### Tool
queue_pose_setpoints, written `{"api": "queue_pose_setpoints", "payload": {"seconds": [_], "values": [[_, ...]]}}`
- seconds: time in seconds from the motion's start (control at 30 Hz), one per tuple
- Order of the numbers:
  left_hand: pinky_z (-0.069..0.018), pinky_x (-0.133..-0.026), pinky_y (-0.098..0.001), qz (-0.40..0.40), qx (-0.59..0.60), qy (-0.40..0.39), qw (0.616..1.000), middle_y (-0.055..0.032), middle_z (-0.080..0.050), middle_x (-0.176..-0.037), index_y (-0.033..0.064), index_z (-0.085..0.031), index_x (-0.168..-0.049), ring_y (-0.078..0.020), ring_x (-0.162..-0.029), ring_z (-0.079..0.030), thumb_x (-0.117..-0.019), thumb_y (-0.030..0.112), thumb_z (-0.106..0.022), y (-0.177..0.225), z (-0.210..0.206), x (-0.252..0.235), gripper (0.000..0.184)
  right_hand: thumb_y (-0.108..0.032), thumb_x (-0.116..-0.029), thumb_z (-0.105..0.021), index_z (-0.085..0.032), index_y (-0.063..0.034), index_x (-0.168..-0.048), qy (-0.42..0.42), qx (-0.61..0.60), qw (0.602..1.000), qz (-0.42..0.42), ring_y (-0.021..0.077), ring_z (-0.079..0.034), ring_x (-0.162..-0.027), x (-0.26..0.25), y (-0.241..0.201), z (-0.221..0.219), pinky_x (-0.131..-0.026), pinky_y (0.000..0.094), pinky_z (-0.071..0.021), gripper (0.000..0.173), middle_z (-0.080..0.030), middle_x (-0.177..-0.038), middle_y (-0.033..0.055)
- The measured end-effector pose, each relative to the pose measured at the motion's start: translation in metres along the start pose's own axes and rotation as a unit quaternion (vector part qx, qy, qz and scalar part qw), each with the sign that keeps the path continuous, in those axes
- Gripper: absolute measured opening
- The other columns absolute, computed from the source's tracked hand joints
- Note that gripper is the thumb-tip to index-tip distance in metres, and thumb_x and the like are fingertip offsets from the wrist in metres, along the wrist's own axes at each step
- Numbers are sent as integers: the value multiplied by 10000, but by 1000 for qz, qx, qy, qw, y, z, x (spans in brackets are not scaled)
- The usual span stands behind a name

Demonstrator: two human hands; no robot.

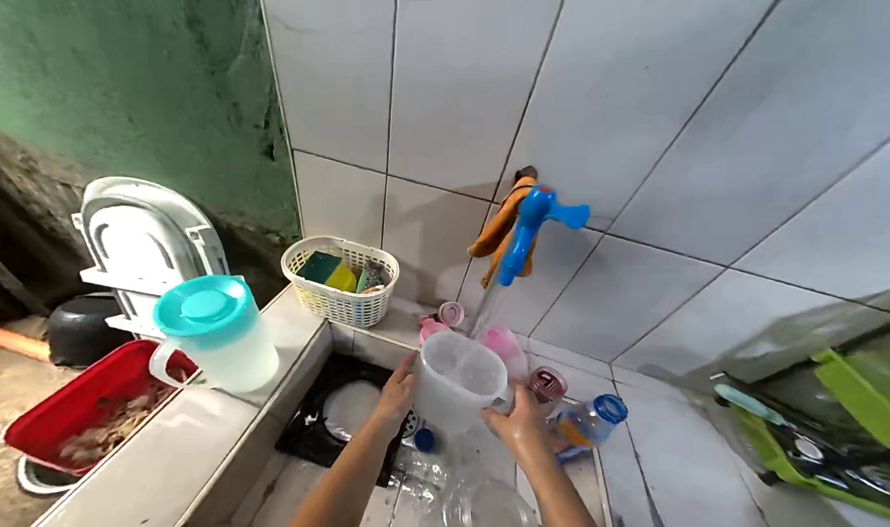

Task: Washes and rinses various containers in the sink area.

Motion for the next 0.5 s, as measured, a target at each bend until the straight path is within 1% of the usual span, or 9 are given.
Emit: {"api": "queue_pose_setpoints", "payload": {"seconds": [0.03,0.07,0.1,0.13,0.17,0.23,0.3,0.43,0.5], "values": [[-442,-1066,-465,-5,0,-7,1000,-174,-489,-1512,87,-404,-1541,-279,-1308,-531,-1093,114,-382,0,-2,-8,450,-232,-842,-840,-528,33,-1413,-16,11,1000,-1,397,-588,-1258,0,1,-1,-1081,546,-457,703,-580,-1381,263],[-449,-1063,-438,-8,2,-10,1000,-178,-515,-1484,61,-421,-1529,-258,-1284,-549,-1098,111,-365,3,-5,-12,437,-256,-865,-824,-562,30,-1369,-38,15,999,-4,372,-633,-1184,2,3,-4,-1033,534,-495,636,-625,-1309,247],[-459,-1037,-412,-8,7,-9,1000,-182,-549,-1434,32,-447,-1503,-237,-1233,-569,-1096,105,-354,9,-7,-15,424,-276,-908,-787,-571,19,-1341,-66,7,998,-12,324,-697,-1034,5,7,-9,-921,495,-565,566,-666,-1208,220],[-472,-1027,-395,-8,12,-19,1000,-179,-566,-1408,15,-459,-1488,-220,-1207,-585,-1096,102,-346,14,-9,-16,417,-267,-950,-744,-561,19,-1326,-93,-25,995,-18,279,-724,-899,9,10,-14,-810,448,-605,507,-682,-1123,199],[-478,-1016,-392,-8,17,-30,999,-171,-572,-1396,14,-469,-1473,-211,-1192,-589,-1088,93,-332,21,-12,-15,417,-249,-973,-719,-551,27,-1320,-110,-62,992,-23,256,-731,-828,13,13,-18,-752,420,-617,474,-691,-1082,192],[-484,-1026,-400,-15,20,-52,998,-160,-561,-1428,28,-467,-1487,-213,-1214,-593,-1075,73,-305,32,-17,-10,444,-216,-978,-711,-548,39,-1296,-115,-108,987,-26,215,-721,-755,20,12,-20,-705,375,-619,439,-687,-1033,176],[-485,-1026,-395,-17,24,-59,998,-146,-568,-1425,44,-470,-1493,-203,-1214,-594,-1086,85,-309,35,-16,-3,439,-195,-965,-725,-557,48,-1268,-104,-124,987,-16,195,-706,-721,24,8,-17,-679,355,-613,423,-677,-991,165],[-519,-941,-368,-28,46,-23,998,-113,-640,-1302,79,-512,-1463,-169,-1090,-636,-1074,141,-317,48,-2,6,439,-155,-935,-753,-584,43,-1203,-99,-136,985,29,167,-671,-651,17,-17,6,-618,327,-590,373,-676,-899,131],[-521,-947,-376,-45,55,-1,997,-107,-650,-1281,88,-529,-1446,-167,-1078,-642,-1091,157,-312,68,7,14,423,-119,-924,-761,-592,45,-1190,-107,-138,984,46,159,-662,-631,10,-35,17,-609,315,-589,355,-663,-868,125]]}}
Point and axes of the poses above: each hand's wrist, its own x-axis away from the middle knuckle, its own z-axis out of the back of the hand, y = z × x, the point moved 10 cm from there along -x, towards the middle knuckle
